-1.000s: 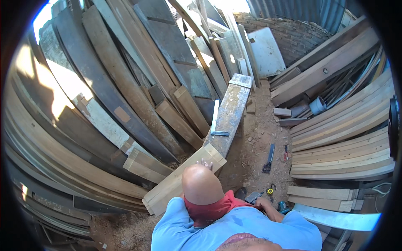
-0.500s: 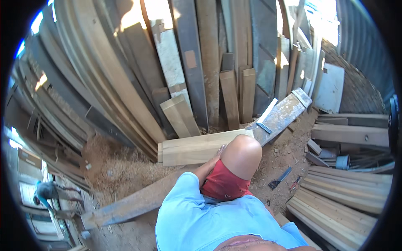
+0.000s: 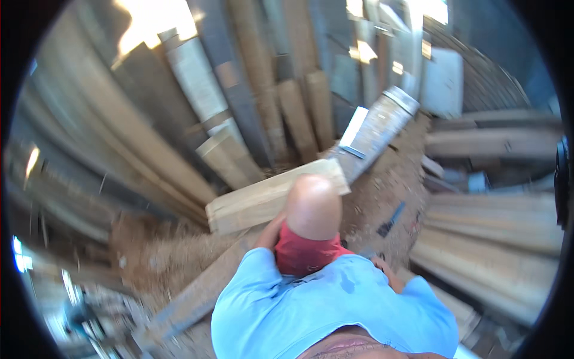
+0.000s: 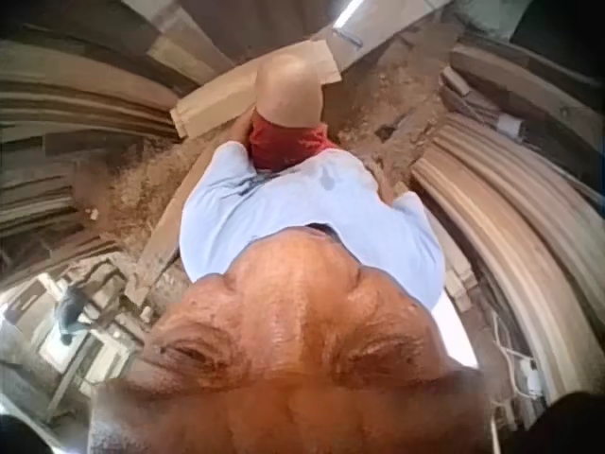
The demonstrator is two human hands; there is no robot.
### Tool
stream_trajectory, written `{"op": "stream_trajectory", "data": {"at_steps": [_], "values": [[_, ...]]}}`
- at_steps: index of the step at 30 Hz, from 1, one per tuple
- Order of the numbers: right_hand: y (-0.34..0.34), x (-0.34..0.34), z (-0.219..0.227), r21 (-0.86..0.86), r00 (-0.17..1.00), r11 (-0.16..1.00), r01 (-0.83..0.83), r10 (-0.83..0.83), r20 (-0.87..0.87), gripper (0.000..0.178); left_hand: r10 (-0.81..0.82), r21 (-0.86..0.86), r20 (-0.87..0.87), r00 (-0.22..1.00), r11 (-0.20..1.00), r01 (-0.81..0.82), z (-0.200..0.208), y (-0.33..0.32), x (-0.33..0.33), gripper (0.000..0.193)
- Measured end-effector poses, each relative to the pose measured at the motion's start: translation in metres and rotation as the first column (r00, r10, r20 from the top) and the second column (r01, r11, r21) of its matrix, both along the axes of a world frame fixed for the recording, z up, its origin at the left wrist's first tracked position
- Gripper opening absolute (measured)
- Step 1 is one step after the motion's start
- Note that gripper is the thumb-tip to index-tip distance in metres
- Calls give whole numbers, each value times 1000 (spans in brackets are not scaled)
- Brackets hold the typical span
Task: The person chisels a joint into a wooden plank by striking the chisel with a heavy wooden mallet, occasionally checking the fit with a square.
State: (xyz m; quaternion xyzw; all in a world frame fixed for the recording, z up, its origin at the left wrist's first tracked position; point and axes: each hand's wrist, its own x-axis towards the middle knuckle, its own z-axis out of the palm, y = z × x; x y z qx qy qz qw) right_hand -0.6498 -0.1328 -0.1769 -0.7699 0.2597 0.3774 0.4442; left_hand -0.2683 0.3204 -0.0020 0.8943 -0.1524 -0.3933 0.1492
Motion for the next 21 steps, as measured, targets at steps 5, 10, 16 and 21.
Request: {"op": "stream_trajectory", "data": {"at_steps": [5,10,16,21], "values": [[14,-19,-38,176,989,983,58,-80,123,21,-138,1,9,990,990,138,-1,-34,31,78],[35,-68,-43,36,944,944,328,-326,-51,28,-375,-151,101,921,910,387,6,-143,60,79],[109,5,52,-163,937,959,229,-263,-231,54,-452,-157,114,885,871,465,36,-202,88,80],[131,-27,67,-136,879,955,265,-297,-373,61,-494,-111,37,869,862,495,22,-202,75,82]]}}
